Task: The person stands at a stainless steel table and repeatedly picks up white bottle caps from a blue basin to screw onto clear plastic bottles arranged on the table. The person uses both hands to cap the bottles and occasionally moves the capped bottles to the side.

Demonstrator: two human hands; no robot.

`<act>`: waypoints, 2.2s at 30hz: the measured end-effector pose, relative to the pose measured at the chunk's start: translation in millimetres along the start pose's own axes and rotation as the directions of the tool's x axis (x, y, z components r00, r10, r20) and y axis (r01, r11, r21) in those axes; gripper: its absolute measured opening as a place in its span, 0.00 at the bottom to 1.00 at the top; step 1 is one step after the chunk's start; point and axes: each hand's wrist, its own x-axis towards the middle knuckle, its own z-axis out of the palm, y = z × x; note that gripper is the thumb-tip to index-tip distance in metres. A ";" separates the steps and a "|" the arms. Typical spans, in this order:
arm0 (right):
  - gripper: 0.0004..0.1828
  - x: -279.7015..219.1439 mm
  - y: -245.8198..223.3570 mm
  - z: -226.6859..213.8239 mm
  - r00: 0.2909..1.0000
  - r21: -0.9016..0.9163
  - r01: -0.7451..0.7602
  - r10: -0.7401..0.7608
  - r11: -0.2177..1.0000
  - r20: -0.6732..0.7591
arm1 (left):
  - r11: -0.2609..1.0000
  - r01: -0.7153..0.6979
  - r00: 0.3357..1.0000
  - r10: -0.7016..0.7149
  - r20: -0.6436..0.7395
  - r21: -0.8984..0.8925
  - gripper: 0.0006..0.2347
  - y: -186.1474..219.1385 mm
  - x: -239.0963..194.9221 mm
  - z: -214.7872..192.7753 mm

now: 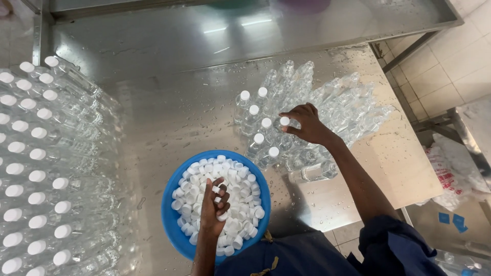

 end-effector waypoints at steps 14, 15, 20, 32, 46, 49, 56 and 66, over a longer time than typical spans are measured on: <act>0.20 38.5 -4.2 -14.9 0.946 0.345 -0.308 0.249 0.887 0.207 | 0.983 0.010 0.989 -0.036 0.140 0.185 0.20 -1.9 8.5 17.8; 0.18 39.6 -3.4 -14.9 0.948 0.329 -0.304 0.248 0.894 0.202 | 0.983 0.006 0.988 -0.035 0.152 0.186 0.18 -3.7 9.3 21.8; 0.24 17.3 -13.8 -8.2 0.978 0.124 -0.206 0.204 0.971 0.029 | 0.974 -0.014 0.984 -0.027 0.177 0.224 0.13 -20.3 15.4 27.1; 0.23 -76.4 -169.9 40.1 0.971 0.284 0.225 -0.238 0.932 0.014 | 0.937 -0.040 0.956 -0.065 0.287 0.347 0.15 -50.4 30.5 16.4; 0.23 -45.5 -83.0 -21.3 0.984 -0.023 -0.178 0.178 0.984 0.027 | 0.995 0.097 0.987 -0.098 0.124 0.017 0.10 -4.2 22.1 -26.0; 0.17 -33.1 -73.9 -21.2 0.973 0.070 -0.216 0.209 0.974 0.096 | 0.996 0.084 0.988 -0.080 0.129 -0.024 0.08 -5.1 26.2 -38.1; 0.20 -15.1 -51.4 -16.3 0.923 0.240 -0.334 0.264 0.912 0.279 | 0.995 0.089 0.983 -0.081 0.164 -0.044 0.08 -6.8 28.1 -16.4; 0.13 -27.2 -42.4 5.3 0.991 0.171 -0.115 0.126 0.978 -0.050 | 0.986 0.049 0.948 -0.096 0.303 0.159 0.18 -27.0 15.8 22.1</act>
